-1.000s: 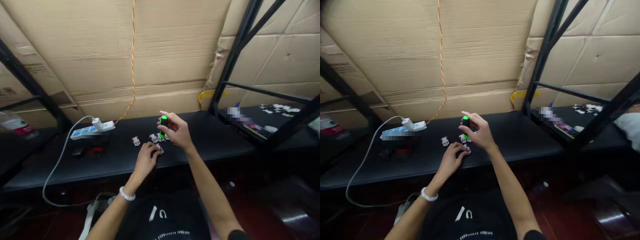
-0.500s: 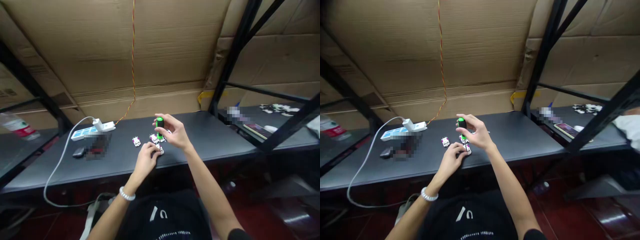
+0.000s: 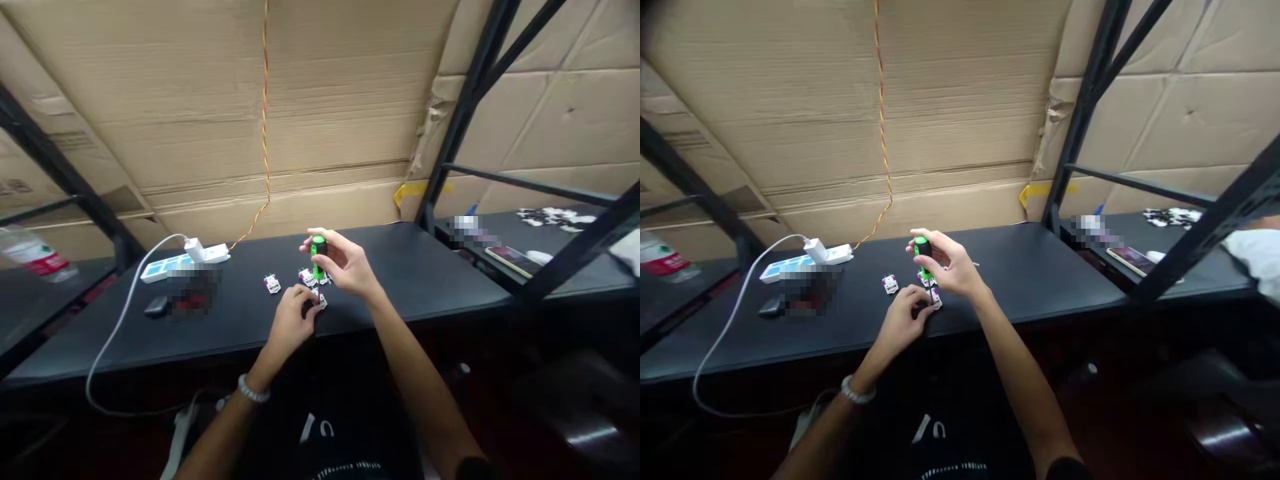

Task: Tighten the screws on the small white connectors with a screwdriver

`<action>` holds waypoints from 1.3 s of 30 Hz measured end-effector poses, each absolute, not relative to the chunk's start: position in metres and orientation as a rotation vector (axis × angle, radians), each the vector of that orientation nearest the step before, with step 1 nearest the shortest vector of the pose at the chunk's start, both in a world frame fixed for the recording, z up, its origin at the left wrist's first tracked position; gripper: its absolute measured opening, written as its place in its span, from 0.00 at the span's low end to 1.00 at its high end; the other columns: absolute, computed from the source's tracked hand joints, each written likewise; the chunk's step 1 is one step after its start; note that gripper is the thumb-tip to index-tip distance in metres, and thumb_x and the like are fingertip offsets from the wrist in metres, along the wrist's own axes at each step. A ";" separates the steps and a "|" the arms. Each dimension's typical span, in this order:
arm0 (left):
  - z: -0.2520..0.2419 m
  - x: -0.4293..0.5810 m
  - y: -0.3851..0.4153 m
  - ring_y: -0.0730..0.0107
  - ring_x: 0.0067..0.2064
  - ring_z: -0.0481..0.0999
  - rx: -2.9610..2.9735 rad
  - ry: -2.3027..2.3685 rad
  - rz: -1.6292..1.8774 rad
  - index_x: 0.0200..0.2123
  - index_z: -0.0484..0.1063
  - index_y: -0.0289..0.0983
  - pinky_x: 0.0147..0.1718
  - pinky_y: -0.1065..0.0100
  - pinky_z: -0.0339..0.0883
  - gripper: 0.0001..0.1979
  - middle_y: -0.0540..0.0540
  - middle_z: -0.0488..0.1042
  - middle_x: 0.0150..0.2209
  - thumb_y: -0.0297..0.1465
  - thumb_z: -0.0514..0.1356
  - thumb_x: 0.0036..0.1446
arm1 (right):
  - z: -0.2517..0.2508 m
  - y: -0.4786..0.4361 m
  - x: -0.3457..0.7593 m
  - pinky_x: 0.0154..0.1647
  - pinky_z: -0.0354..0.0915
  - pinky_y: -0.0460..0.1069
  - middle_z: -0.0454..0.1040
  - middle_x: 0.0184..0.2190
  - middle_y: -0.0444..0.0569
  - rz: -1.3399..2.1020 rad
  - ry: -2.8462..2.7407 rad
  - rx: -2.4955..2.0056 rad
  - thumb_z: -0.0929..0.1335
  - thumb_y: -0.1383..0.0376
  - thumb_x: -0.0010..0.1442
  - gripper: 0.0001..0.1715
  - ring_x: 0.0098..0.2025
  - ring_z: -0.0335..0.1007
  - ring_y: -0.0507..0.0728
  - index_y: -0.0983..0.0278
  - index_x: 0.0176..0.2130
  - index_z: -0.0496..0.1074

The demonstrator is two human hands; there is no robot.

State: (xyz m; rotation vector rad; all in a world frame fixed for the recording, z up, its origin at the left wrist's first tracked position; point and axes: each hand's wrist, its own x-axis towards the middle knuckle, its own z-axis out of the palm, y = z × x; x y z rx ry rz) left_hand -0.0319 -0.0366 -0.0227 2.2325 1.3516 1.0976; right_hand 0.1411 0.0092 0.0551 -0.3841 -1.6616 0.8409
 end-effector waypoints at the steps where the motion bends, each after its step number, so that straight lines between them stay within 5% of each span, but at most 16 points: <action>1: -0.022 -0.031 -0.037 0.57 0.48 0.75 2.231 1.358 1.093 0.36 0.76 0.40 0.51 0.55 0.72 0.04 0.45 0.77 0.41 0.24 0.64 0.63 | 0.055 0.009 0.141 0.62 0.75 0.59 0.78 0.52 0.53 0.851 -1.649 -0.380 0.74 0.55 0.67 0.26 0.55 0.80 0.62 0.57 0.61 0.73; 6: -0.022 -0.029 -0.038 0.57 0.47 0.74 2.255 1.382 1.084 0.34 0.74 0.40 0.49 0.56 0.72 0.05 0.45 0.76 0.41 0.25 0.64 0.63 | 0.052 0.009 0.141 0.54 0.79 0.57 0.76 0.50 0.50 0.840 -1.591 -0.413 0.78 0.57 0.62 0.27 0.50 0.81 0.60 0.57 0.58 0.76; 13: -0.024 -0.024 -0.040 0.56 0.47 0.72 2.358 1.411 1.095 0.34 0.70 0.39 0.48 0.55 0.72 0.09 0.45 0.74 0.40 0.20 0.61 0.61 | 0.053 0.003 0.143 0.45 0.76 0.54 0.71 0.43 0.48 0.340 -1.604 -0.611 0.81 0.53 0.57 0.29 0.41 0.71 0.57 0.53 0.56 0.79; 19: -0.019 -0.018 -0.044 0.52 0.47 0.71 2.507 1.503 1.012 0.36 0.70 0.40 0.47 0.53 0.73 0.08 0.41 0.73 0.43 0.20 0.59 0.61 | 0.061 -0.009 0.145 0.50 0.77 0.57 0.74 0.53 0.54 0.618 -1.722 -0.452 0.68 0.54 0.73 0.22 0.46 0.80 0.59 0.55 0.62 0.75; 29: -0.022 -0.015 -0.042 0.53 0.47 0.72 2.512 1.522 0.988 0.37 0.71 0.40 0.47 0.53 0.73 0.09 0.41 0.73 0.44 0.20 0.58 0.60 | 0.060 -0.001 0.140 0.42 0.78 0.52 0.78 0.42 0.48 0.567 -1.601 -0.625 0.77 0.58 0.62 0.22 0.41 0.78 0.57 0.57 0.55 0.80; 35: -0.019 -0.013 -0.046 0.52 0.46 0.72 2.495 1.581 0.979 0.37 0.71 0.40 0.46 0.53 0.72 0.08 0.40 0.74 0.43 0.20 0.58 0.61 | 0.058 -0.007 0.148 0.50 0.79 0.56 0.78 0.51 0.53 0.698 -1.687 -0.559 0.70 0.57 0.70 0.29 0.48 0.81 0.60 0.55 0.67 0.70; 39: -0.018 -0.011 -0.047 0.51 0.46 0.72 2.560 1.623 0.924 0.38 0.72 0.40 0.45 0.53 0.70 0.08 0.39 0.75 0.44 0.21 0.58 0.60 | 0.057 -0.009 0.149 0.50 0.80 0.57 0.78 0.53 0.54 0.779 -1.694 -0.523 0.71 0.58 0.70 0.24 0.47 0.82 0.60 0.55 0.64 0.74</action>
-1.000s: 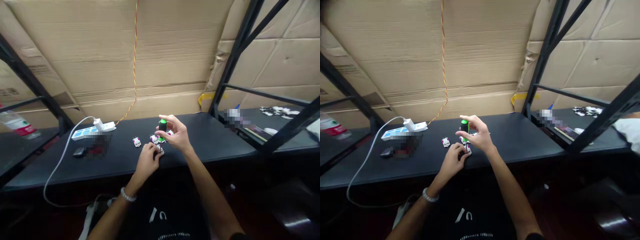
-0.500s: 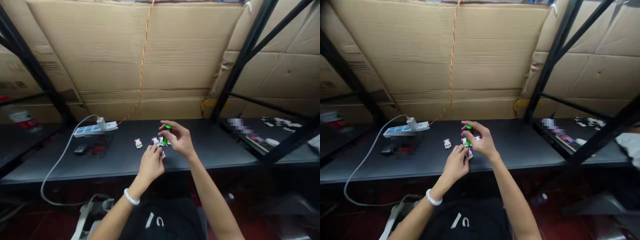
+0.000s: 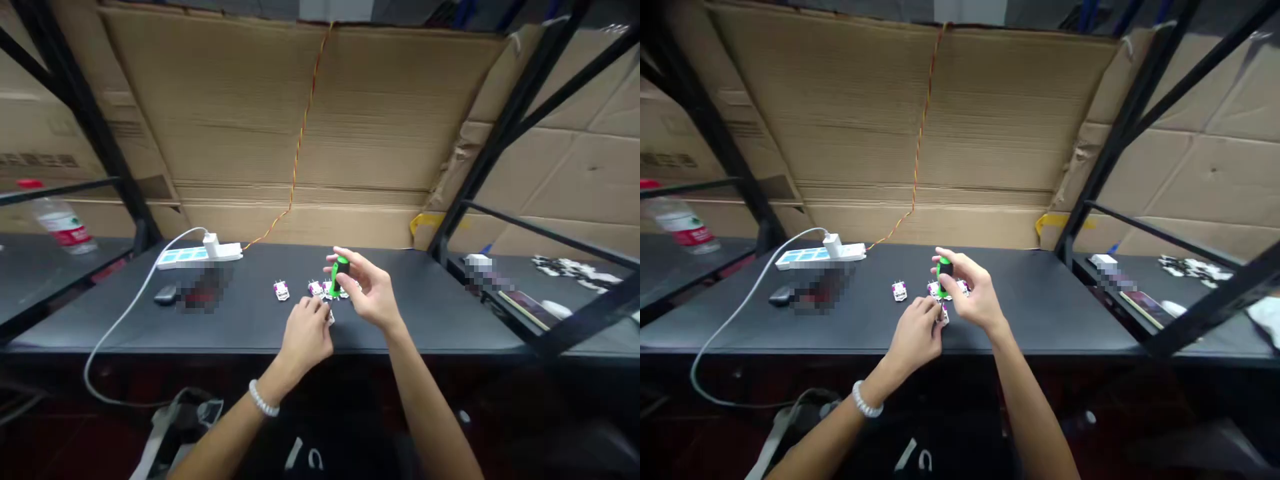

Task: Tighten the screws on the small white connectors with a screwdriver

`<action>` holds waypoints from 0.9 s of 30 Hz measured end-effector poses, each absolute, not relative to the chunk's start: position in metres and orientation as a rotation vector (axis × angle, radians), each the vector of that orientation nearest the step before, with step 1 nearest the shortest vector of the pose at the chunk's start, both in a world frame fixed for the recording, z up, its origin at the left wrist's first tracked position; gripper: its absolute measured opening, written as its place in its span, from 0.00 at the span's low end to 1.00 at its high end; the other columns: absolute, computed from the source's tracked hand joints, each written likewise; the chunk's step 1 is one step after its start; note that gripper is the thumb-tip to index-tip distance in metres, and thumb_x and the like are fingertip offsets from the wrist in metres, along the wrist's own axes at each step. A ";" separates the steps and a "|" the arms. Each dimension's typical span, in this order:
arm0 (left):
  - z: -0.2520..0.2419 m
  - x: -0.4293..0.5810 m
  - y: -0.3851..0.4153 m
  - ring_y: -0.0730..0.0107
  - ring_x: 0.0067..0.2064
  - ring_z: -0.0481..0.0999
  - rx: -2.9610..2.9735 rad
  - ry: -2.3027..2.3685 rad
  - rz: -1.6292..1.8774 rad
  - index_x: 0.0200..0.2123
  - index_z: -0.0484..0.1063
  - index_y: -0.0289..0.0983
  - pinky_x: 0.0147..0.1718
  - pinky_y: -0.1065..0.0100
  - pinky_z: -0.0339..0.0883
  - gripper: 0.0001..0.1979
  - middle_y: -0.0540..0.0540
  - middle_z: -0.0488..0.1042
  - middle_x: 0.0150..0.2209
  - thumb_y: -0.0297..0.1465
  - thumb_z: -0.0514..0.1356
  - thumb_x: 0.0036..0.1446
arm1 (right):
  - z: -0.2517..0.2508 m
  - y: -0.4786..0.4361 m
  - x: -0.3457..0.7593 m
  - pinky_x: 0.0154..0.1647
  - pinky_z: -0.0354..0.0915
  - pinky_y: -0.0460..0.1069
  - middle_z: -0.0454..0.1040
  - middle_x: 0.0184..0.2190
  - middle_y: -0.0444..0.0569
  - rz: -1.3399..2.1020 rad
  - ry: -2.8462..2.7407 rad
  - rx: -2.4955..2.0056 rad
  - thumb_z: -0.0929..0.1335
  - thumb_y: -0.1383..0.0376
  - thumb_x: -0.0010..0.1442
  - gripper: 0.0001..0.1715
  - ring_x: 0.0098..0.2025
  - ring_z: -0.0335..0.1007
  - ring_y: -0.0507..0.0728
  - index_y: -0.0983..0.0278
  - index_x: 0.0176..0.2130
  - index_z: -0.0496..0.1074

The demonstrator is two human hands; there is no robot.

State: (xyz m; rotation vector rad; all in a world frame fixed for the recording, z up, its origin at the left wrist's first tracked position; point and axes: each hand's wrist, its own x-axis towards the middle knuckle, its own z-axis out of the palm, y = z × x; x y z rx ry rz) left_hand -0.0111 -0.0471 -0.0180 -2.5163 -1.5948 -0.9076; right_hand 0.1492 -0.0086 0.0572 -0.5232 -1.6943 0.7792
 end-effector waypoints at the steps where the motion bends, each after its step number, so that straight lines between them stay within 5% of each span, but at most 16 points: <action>1: -0.018 -0.011 -0.047 0.50 0.46 0.72 -2.512 -1.593 -0.896 0.38 0.72 0.40 0.44 0.52 0.69 0.08 0.39 0.75 0.45 0.21 0.59 0.60 | 0.057 -0.008 0.148 0.48 0.80 0.56 0.78 0.52 0.53 0.743 -1.689 -0.548 0.72 0.58 0.69 0.23 0.46 0.81 0.60 0.55 0.61 0.75; 8: -0.023 -0.011 -0.045 0.49 0.47 0.72 -2.504 -1.618 -0.918 0.39 0.71 0.40 0.42 0.53 0.67 0.08 0.39 0.75 0.45 0.21 0.60 0.59 | 0.059 -0.006 0.145 0.43 0.76 0.53 0.75 0.45 0.49 0.352 -1.691 -0.692 0.77 0.59 0.63 0.24 0.40 0.74 0.57 0.53 0.58 0.79; 15: -0.018 -0.010 -0.047 0.48 0.48 0.72 -2.511 -1.628 -0.899 0.39 0.72 0.39 0.44 0.51 0.67 0.07 0.38 0.76 0.46 0.22 0.60 0.61 | 0.056 -0.012 0.150 0.53 0.77 0.58 0.77 0.55 0.53 0.543 -1.701 -0.627 0.70 0.61 0.71 0.25 0.49 0.80 0.61 0.53 0.65 0.73; 22: -0.015 -0.012 -0.045 0.49 0.48 0.73 -2.543 -1.618 -0.864 0.38 0.74 0.38 0.45 0.51 0.67 0.05 0.39 0.78 0.44 0.23 0.60 0.62 | 0.060 -0.013 0.143 0.38 0.74 0.53 0.75 0.44 0.49 0.210 -1.662 -0.752 0.77 0.59 0.63 0.24 0.33 0.71 0.55 0.54 0.58 0.78; 27: -0.010 -0.020 -0.046 0.54 0.48 0.73 -2.606 -1.636 -0.863 0.37 0.74 0.38 0.46 0.54 0.68 0.05 0.43 0.78 0.45 0.24 0.60 0.63 | 0.062 -0.020 0.141 0.46 0.76 0.55 0.76 0.51 0.54 0.315 -1.750 -0.678 0.69 0.63 0.69 0.22 0.43 0.77 0.59 0.58 0.62 0.73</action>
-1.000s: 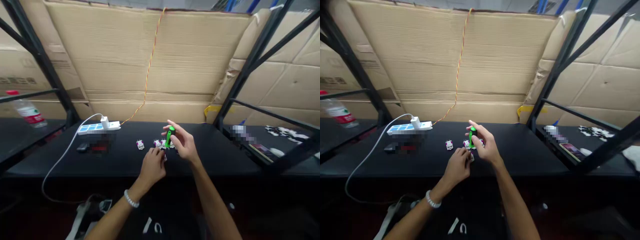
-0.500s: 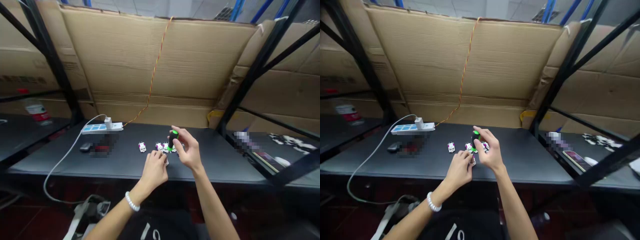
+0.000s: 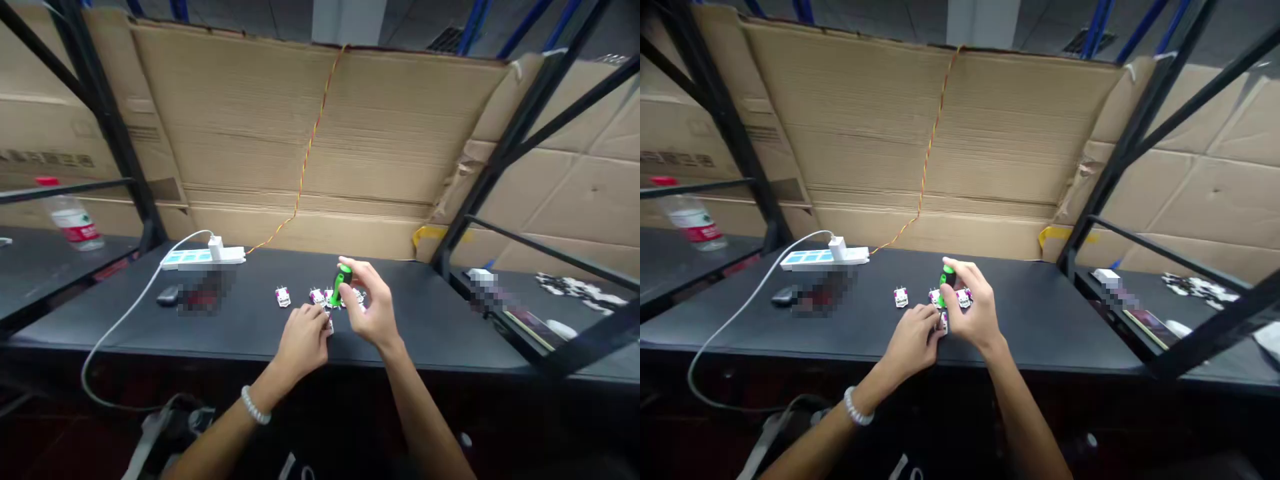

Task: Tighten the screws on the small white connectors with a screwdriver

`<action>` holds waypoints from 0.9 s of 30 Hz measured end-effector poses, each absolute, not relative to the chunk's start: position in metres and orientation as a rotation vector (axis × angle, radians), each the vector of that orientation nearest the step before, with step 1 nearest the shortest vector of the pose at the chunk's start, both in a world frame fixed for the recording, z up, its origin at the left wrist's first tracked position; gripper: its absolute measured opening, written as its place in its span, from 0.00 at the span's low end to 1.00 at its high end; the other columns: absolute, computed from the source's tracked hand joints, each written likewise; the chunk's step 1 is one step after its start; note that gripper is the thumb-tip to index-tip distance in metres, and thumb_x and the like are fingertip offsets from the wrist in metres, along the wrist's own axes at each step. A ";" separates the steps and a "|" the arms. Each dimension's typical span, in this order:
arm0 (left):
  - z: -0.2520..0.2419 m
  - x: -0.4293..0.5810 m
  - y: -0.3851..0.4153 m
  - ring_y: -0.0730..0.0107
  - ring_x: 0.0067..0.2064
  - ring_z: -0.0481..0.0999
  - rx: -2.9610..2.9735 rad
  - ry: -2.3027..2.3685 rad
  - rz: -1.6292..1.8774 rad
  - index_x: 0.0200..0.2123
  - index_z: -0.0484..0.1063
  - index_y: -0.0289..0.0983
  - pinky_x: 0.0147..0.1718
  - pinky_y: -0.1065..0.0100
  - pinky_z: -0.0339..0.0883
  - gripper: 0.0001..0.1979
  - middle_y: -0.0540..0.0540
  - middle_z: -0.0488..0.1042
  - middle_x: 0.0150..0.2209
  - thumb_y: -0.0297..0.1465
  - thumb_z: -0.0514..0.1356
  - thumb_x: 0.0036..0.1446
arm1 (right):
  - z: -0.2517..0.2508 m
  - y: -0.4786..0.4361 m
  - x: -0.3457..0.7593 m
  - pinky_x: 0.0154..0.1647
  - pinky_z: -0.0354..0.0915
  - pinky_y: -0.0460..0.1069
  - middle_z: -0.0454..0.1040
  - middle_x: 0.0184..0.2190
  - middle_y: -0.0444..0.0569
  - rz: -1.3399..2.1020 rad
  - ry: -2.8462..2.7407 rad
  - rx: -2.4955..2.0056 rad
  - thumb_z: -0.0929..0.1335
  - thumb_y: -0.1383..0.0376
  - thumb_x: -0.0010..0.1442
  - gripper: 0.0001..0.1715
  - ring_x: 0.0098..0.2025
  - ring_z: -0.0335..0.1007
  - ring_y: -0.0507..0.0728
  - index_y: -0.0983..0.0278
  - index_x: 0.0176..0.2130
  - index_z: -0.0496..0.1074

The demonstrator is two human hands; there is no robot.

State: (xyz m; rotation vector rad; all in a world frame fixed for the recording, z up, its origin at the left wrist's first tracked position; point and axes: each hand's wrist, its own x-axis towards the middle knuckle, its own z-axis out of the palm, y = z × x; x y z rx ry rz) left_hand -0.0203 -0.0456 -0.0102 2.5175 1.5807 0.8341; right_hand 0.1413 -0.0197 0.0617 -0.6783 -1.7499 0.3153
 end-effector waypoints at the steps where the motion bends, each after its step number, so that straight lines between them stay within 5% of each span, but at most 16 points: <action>1: -0.010 -0.022 -0.045 0.54 0.48 0.73 2.516 1.567 0.831 0.37 0.73 0.38 0.46 0.55 0.68 0.04 0.43 0.78 0.45 0.24 0.60 0.63 | 0.061 -0.020 0.140 0.49 0.76 0.56 0.77 0.53 0.54 0.388 -1.751 -0.659 0.68 0.64 0.70 0.22 0.45 0.78 0.59 0.58 0.62 0.72; 8: -0.015 -0.021 -0.043 0.54 0.48 0.73 2.510 1.535 0.875 0.38 0.74 0.38 0.47 0.55 0.69 0.06 0.42 0.77 0.45 0.23 0.59 0.62 | 0.063 -0.009 0.133 0.41 0.74 0.53 0.74 0.44 0.49 0.277 -1.758 -0.694 0.75 0.60 0.65 0.21 0.37 0.71 0.56 0.56 0.57 0.76; 14: -0.015 -0.019 -0.043 0.53 0.48 0.72 2.481 1.529 0.882 0.37 0.74 0.38 0.47 0.54 0.69 0.05 0.41 0.77 0.44 0.23 0.59 0.62 | 0.058 -0.007 0.136 0.55 0.75 0.57 0.75 0.56 0.54 0.525 -1.792 -0.597 0.67 0.63 0.72 0.24 0.53 0.77 0.61 0.56 0.65 0.70; 21: -0.017 -0.019 -0.040 0.55 0.48 0.72 2.398 1.511 0.923 0.35 0.72 0.39 0.48 0.56 0.69 0.06 0.43 0.75 0.43 0.21 0.60 0.59 | 0.054 -0.003 0.140 0.46 0.75 0.54 0.73 0.48 0.50 0.435 -1.759 -0.671 0.74 0.61 0.67 0.26 0.42 0.73 0.57 0.53 0.62 0.74; 27: -0.016 -0.016 -0.043 0.53 0.49 0.72 2.431 1.540 0.897 0.37 0.73 0.38 0.48 0.54 0.70 0.06 0.41 0.76 0.46 0.22 0.59 0.60 | 0.056 -0.006 0.142 0.58 0.73 0.59 0.72 0.59 0.55 0.613 -1.777 -0.533 0.67 0.62 0.73 0.25 0.55 0.76 0.63 0.54 0.67 0.70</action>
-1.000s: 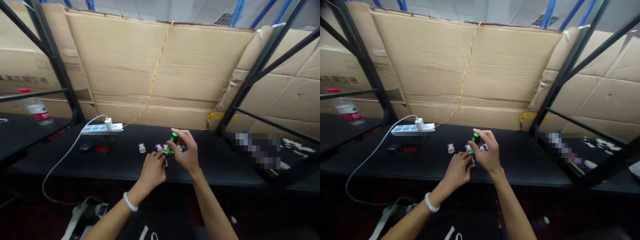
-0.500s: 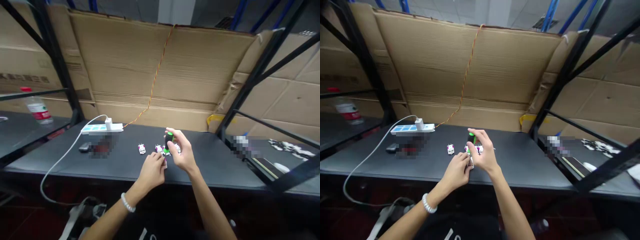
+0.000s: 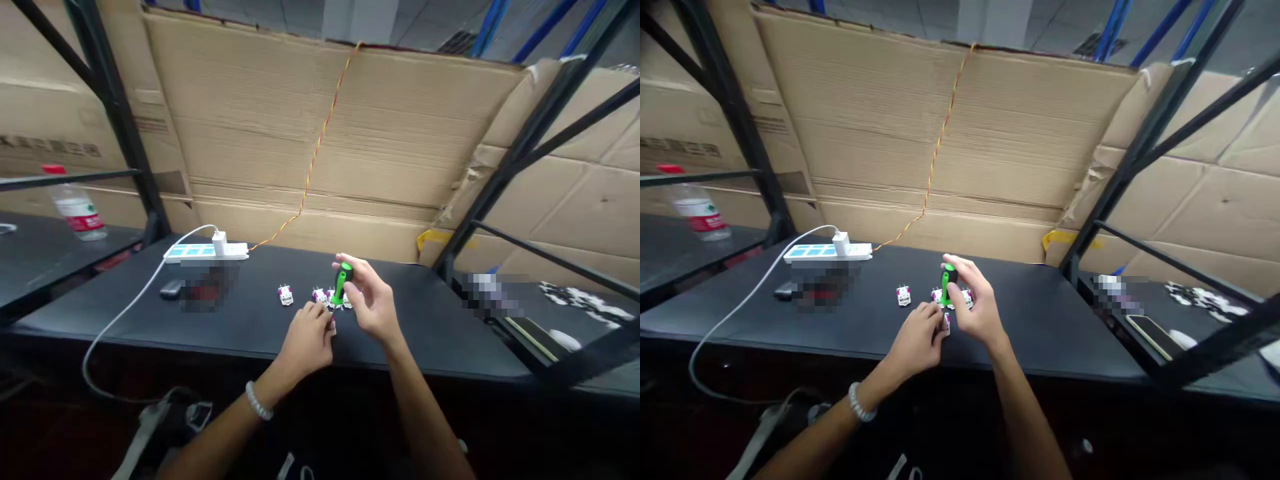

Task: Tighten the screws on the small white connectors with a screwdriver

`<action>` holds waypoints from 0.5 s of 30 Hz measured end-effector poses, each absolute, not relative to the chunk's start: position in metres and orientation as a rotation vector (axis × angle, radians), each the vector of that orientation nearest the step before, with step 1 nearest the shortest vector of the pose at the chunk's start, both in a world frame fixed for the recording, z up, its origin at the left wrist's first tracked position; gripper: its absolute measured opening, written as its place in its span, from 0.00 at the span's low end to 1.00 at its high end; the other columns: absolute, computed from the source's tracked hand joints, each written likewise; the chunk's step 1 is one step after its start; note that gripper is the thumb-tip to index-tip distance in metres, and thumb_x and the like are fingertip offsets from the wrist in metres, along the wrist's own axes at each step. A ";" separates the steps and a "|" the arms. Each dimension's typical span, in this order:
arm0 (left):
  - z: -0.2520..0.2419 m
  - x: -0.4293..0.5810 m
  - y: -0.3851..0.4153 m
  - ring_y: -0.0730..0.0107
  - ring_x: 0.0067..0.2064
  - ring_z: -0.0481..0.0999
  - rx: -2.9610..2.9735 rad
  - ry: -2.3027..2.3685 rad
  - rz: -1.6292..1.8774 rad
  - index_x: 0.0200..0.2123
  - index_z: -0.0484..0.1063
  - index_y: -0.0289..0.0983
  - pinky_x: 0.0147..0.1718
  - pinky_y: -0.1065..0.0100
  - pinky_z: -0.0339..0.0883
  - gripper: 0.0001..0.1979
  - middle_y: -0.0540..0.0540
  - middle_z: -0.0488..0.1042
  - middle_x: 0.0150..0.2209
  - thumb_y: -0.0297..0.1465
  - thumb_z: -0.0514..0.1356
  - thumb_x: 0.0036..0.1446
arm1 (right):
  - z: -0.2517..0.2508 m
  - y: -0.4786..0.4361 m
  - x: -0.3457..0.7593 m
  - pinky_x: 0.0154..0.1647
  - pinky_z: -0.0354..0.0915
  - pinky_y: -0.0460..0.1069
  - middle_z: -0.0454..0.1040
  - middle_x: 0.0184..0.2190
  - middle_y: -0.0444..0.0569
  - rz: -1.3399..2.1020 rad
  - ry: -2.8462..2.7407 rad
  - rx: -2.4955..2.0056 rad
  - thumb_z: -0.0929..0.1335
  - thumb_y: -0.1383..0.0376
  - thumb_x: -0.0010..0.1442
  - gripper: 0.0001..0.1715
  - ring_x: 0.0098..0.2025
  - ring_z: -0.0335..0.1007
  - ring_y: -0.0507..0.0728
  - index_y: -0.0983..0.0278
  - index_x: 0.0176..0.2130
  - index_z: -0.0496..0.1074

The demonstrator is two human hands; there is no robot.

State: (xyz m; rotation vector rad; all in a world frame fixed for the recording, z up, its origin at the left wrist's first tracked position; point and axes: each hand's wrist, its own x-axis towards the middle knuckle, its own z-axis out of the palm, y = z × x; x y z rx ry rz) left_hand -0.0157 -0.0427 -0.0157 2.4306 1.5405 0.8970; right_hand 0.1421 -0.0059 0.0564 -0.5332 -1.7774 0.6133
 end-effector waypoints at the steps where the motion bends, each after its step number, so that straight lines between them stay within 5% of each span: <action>1: -0.015 -0.015 -0.043 0.52 0.50 0.72 2.441 1.550 0.888 0.38 0.73 0.38 0.48 0.54 0.70 0.06 0.40 0.76 0.46 0.22 0.59 0.60 | 0.057 -0.006 0.142 0.57 0.74 0.59 0.73 0.59 0.54 0.637 -1.773 -0.532 0.67 0.62 0.72 0.25 0.55 0.77 0.62 0.54 0.66 0.70; 6: -0.015 -0.013 -0.043 0.52 0.49 0.72 2.455 1.564 0.875 0.37 0.73 0.38 0.47 0.54 0.70 0.07 0.40 0.76 0.45 0.22 0.58 0.59 | 0.059 -0.007 0.142 0.47 0.74 0.55 0.73 0.50 0.51 0.388 -1.779 -0.680 0.75 0.61 0.65 0.25 0.42 0.74 0.57 0.52 0.61 0.76; 12: -0.013 -0.014 -0.044 0.53 0.50 0.72 2.416 1.547 0.897 0.37 0.73 0.38 0.48 0.54 0.71 0.07 0.40 0.76 0.46 0.22 0.59 0.59 | 0.060 -0.007 0.144 0.57 0.72 0.59 0.74 0.58 0.53 0.529 -1.777 -0.585 0.67 0.61 0.73 0.22 0.54 0.76 0.62 0.54 0.63 0.73; 15: -0.013 -0.014 -0.044 0.52 0.50 0.72 2.420 1.534 0.895 0.37 0.73 0.38 0.48 0.53 0.71 0.06 0.40 0.76 0.46 0.22 0.58 0.60 | 0.059 -0.006 0.142 0.50 0.75 0.56 0.76 0.51 0.51 0.507 -1.736 -0.619 0.72 0.60 0.69 0.20 0.46 0.77 0.59 0.54 0.59 0.75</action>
